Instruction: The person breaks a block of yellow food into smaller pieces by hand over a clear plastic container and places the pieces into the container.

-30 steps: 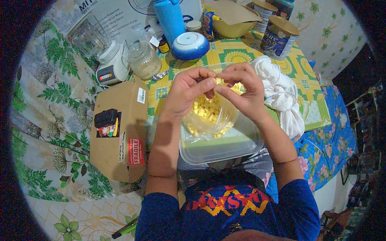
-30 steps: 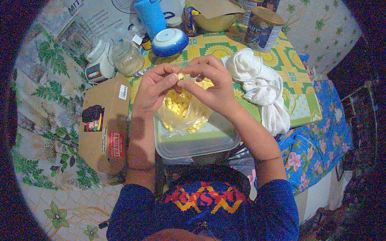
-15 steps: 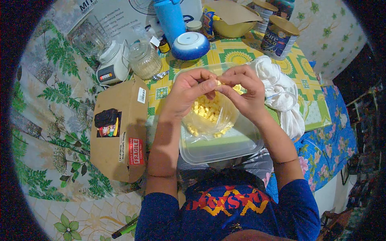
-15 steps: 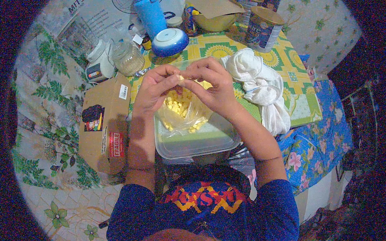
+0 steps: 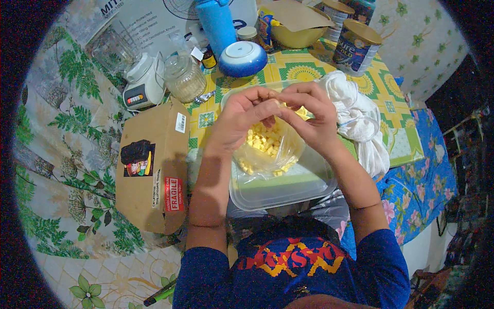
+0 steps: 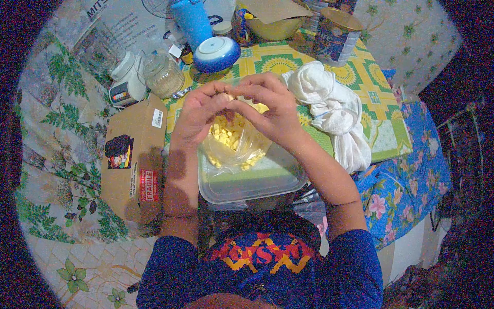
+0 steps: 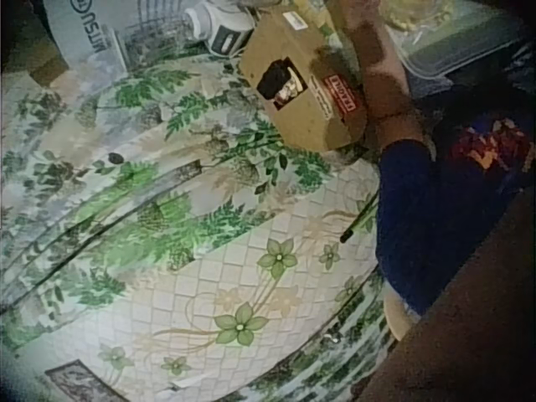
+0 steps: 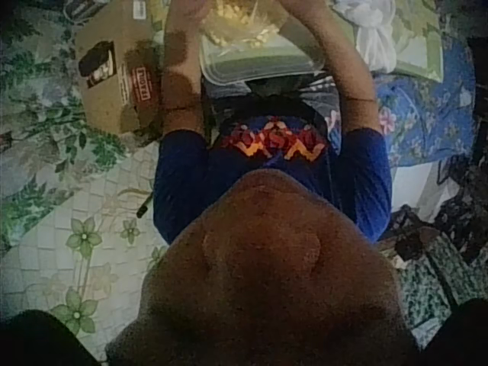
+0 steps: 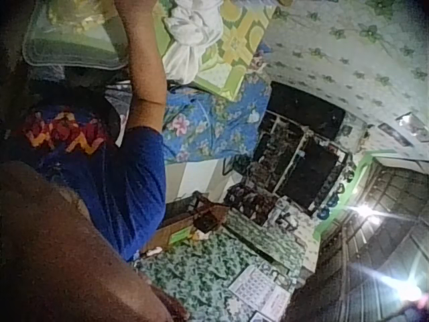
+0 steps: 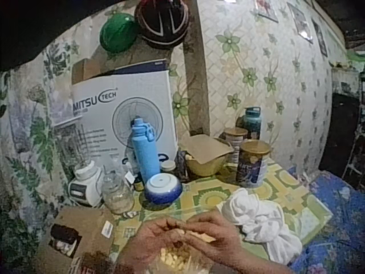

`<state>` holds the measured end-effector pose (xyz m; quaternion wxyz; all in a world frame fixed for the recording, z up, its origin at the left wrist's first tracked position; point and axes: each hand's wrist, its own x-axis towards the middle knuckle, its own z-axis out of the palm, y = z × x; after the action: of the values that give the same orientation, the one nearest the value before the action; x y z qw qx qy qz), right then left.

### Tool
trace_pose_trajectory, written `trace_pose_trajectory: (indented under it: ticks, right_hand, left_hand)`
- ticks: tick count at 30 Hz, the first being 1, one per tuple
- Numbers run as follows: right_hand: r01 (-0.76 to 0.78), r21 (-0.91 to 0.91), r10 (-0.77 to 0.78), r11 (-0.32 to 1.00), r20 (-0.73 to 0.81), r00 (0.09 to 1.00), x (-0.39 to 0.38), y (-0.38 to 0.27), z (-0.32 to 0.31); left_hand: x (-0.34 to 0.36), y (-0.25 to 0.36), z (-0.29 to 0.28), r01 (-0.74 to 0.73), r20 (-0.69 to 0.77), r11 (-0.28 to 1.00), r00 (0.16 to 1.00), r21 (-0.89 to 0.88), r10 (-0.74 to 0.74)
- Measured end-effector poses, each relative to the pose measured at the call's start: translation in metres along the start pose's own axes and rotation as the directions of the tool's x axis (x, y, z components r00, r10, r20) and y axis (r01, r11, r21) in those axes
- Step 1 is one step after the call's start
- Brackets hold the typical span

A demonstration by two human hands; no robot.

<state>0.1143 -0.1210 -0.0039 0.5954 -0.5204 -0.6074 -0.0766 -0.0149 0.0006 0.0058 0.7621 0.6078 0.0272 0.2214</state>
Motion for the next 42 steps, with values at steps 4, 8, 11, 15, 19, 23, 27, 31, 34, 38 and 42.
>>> trace_pose_trajectory:
  ticks: [4, 8, 11, 15, 19, 23, 27, 31, 34, 38, 42]
  right_hand:
    - [0.03, -0.046, -0.025, 0.998, 0.087, 0.996, 0.002, 0.002, 0.0]
    - [-0.142, 0.104, 0.134, 0.984, 0.085, 0.987, 0.008, 0.001, -0.011]
    - [-0.313, 0.119, 0.307, 0.942, 0.066, 0.95, 0.012, 0.014, -0.029]
    - [-0.353, -0.138, 0.368, 0.926, 0.107, 0.924, 0.007, 0.039, -0.045]
    - [-0.308, -0.501, 0.514, 0.808, 0.346, 0.785, 0.004, 0.036, -0.045]
    - [-0.203, -0.698, 0.622, 0.687, 0.42, 0.661, 0.005, 0.028, -0.034]
    - [-0.156, -0.612, 0.516, 0.775, 0.47, 0.716, -0.006, 0.042, -0.031]
    - [-0.154, -0.59, 0.482, 0.793, 0.452, 0.75, -0.009, 0.044, -0.025]
    - [-0.232, -0.596, 0.546, 0.769, 0.422, 0.724, -0.004, 0.033, -0.028]
    - [-0.349, -0.462, 0.505, 0.815, 0.271, 0.819, 0.006, 0.035, -0.043]
    - [-0.495, 0.176, 0.486, 0.851, 0.093, 0.869, 0.011, 0.036, -0.042]
  left_hand:
    - [0.002, -0.005, -0.004, -0.026, 0.03, 0.998, 0.999, 0.063, 0.024]
    - [-0.002, 0.0, -0.007, -0.022, -0.063, 0.955, 0.997, 0.297, 0.042]
    - [-0.001, 0.001, -0.01, -0.012, -0.066, 0.877, 0.997, 0.48, 0.05]
    - [0.001, 0.002, -0.011, -0.08, 0.018, 0.808, 0.996, 0.583, 0.085]
    - [0.0, 0.0, -0.016, -0.16, 0.058, 0.814, 0.986, 0.559, 0.154]
    - [-0.003, 0.002, -0.016, -0.089, -0.039, 0.897, 0.992, 0.434, 0.117]
    - [-0.001, 0.005, -0.014, -0.063, -0.081, 0.901, 0.991, 0.43, 0.108]
    - [0.005, -0.002, -0.018, -0.049, -0.133, 0.909, 0.985, 0.414, 0.114]
    - [0.005, -0.005, -0.021, -0.084, -0.191, 0.917, 0.967, 0.39, 0.17]
    - [0.007, -0.006, -0.018, -0.121, -0.231, 0.932, 0.951, 0.342, 0.208]
    - [0.007, -0.006, -0.007, -0.133, -0.205, 0.927, 0.955, 0.351, 0.214]
